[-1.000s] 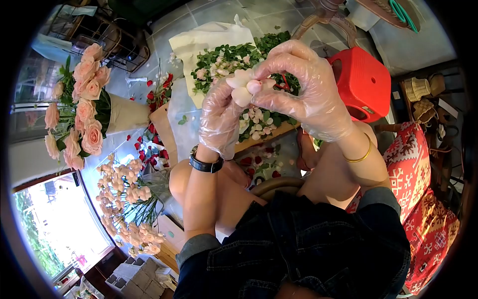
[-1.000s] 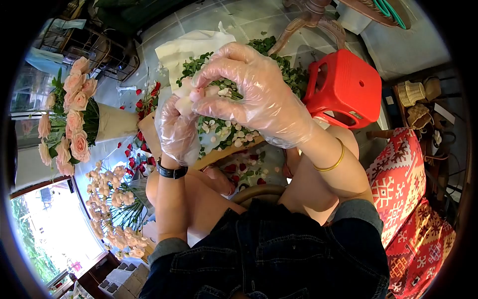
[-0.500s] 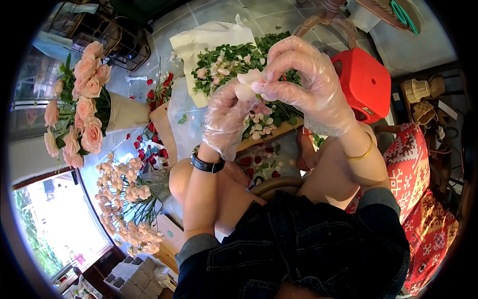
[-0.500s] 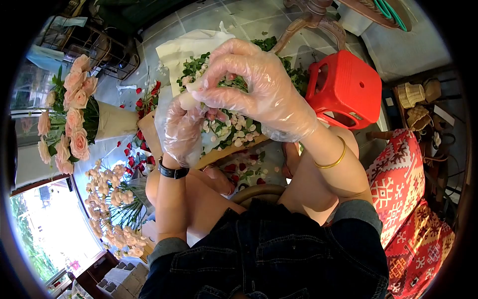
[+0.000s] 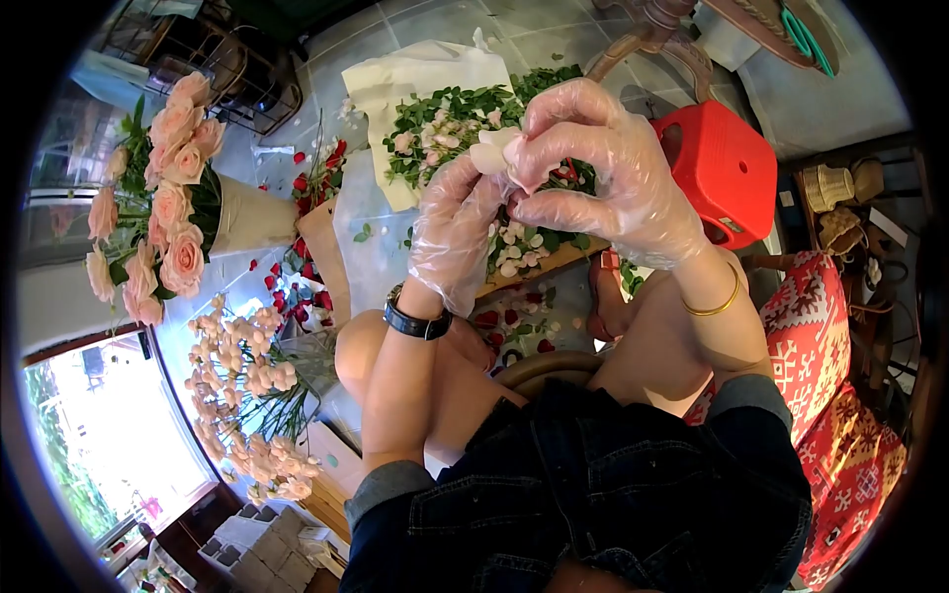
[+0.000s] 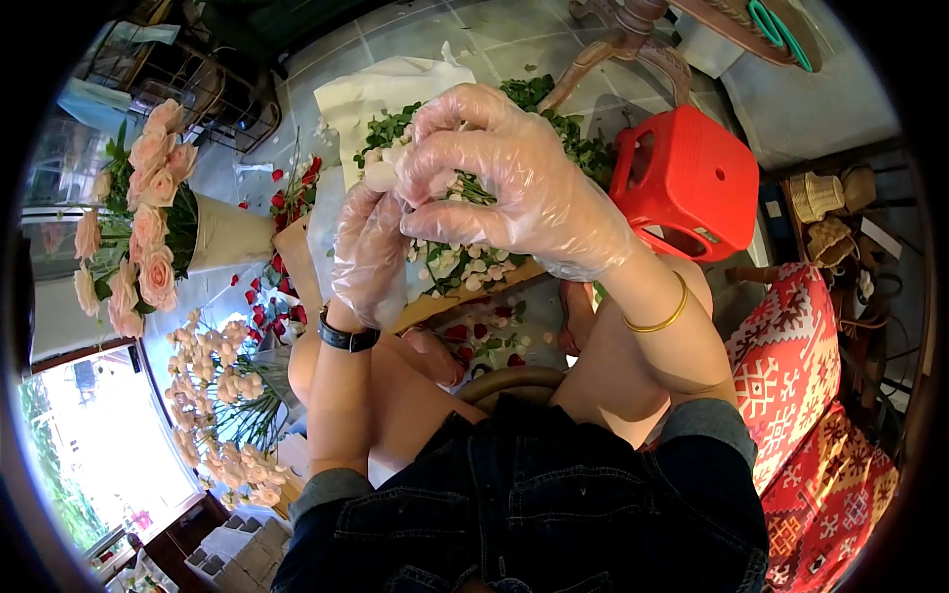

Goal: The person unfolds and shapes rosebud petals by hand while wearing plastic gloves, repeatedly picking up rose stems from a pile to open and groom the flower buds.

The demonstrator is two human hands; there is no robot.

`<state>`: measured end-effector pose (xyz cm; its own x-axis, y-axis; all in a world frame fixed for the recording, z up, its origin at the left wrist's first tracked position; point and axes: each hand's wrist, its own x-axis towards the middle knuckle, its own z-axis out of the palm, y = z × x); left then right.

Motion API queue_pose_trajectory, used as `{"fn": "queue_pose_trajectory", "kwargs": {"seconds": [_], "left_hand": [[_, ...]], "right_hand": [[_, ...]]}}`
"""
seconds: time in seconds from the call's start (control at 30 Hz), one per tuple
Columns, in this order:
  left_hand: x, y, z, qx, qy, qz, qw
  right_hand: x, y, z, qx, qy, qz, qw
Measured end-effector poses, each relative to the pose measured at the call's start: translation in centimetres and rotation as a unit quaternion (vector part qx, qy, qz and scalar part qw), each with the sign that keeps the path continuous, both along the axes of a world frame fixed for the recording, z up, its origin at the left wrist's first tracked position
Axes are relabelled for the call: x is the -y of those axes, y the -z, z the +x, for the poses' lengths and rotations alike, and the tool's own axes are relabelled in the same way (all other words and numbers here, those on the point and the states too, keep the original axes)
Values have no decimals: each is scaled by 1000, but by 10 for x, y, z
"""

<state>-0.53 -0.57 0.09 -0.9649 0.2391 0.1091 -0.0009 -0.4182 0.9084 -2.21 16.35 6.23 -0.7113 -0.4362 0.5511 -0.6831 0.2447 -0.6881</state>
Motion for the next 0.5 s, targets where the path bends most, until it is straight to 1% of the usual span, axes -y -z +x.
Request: {"fn": "queue_pose_trajectory", "kwargs": {"seconds": [0.07,0.13,0.17,0.2,0.23,0.27,0.33,0.43,0.5], "left_hand": [[-3,-4,0,13,-7,-1,1000],[-4,-6,0,26,-14,-2,1000],[-3,-3,-1,30,9,18,999],[-3,-2,-2,33,31,37,998],[-3,-2,-2,33,30,37,998],[-4,-4,-2,44,29,30,998],[-4,-6,-2,54,29,24,998],[-4,-6,-2,65,45,31,996],[-5,-5,-3,78,31,-1,996]], "right_hand": [[0,2,1,23,-18,-20,999],[1,3,1,-58,68,14,996],[1,3,0,-58,66,14,996],[0,2,-1,-102,93,44,989],[0,1,-2,-146,119,74,979],[0,2,-3,-147,118,74,979],[1,5,-5,-192,129,80,970],[0,6,-8,-228,129,82,962],[-1,7,-9,-230,134,85,960]]}}
